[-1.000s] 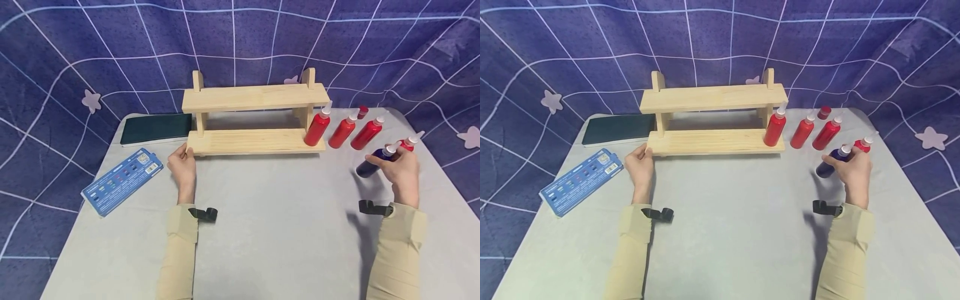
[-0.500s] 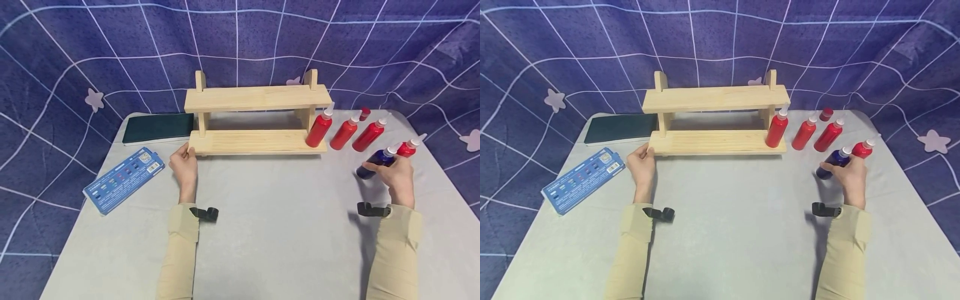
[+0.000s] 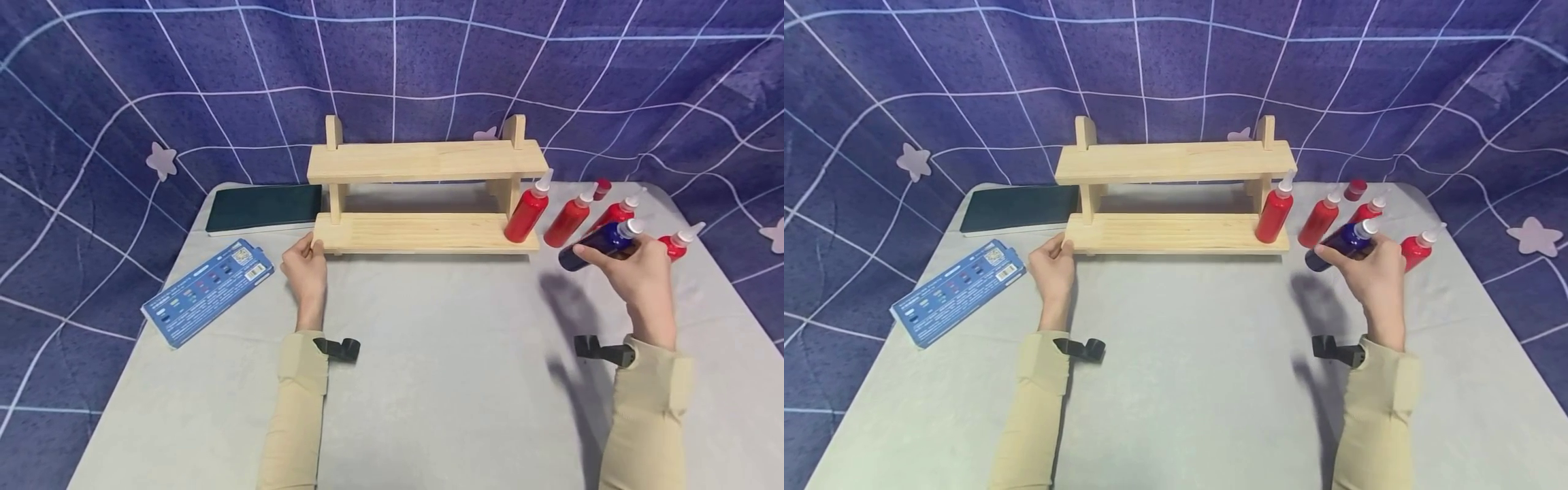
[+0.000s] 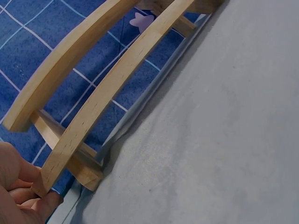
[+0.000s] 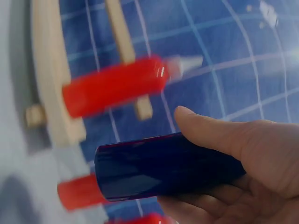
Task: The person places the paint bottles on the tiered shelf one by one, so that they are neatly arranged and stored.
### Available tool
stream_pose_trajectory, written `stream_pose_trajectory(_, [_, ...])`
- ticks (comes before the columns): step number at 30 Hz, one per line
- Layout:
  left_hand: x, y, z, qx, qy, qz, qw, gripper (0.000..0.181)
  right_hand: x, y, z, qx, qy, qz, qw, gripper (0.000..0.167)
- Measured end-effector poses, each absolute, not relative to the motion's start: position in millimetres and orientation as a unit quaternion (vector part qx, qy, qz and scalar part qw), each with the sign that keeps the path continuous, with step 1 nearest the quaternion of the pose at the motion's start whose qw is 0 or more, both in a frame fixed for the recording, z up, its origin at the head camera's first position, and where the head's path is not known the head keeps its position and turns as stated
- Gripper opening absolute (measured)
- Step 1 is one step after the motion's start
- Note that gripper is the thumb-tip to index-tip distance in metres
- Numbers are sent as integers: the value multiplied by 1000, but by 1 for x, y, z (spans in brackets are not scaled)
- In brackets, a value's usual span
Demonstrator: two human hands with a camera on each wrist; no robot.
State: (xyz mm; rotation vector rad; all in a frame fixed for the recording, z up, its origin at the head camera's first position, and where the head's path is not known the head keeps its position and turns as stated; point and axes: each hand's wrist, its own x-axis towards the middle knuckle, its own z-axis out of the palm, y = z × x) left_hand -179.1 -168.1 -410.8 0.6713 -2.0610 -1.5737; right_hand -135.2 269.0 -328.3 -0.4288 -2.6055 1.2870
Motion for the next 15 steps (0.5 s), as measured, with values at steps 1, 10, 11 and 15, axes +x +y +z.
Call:
stream_pose_trajectory(1, [-179,-169,-410,244,-748,-573,229,30,-135,263,-325,-138,-882,436,110,37])
stream_pose_trajectory(10, [-179,-172,-412,246,-741,-580,231,30,-138,212,-324,-75,-851,490,174,28])
stream_pose_trajectory(11, [-179,-171,-411,246,-741,-581,230,30,-139,209,-325,-71,-847,498,175,28])
stream_pose_trajectory(15, [-179,-170,-412,247,-740,-585,223,30,-141,195,-329,-66,-843,502,184,30])
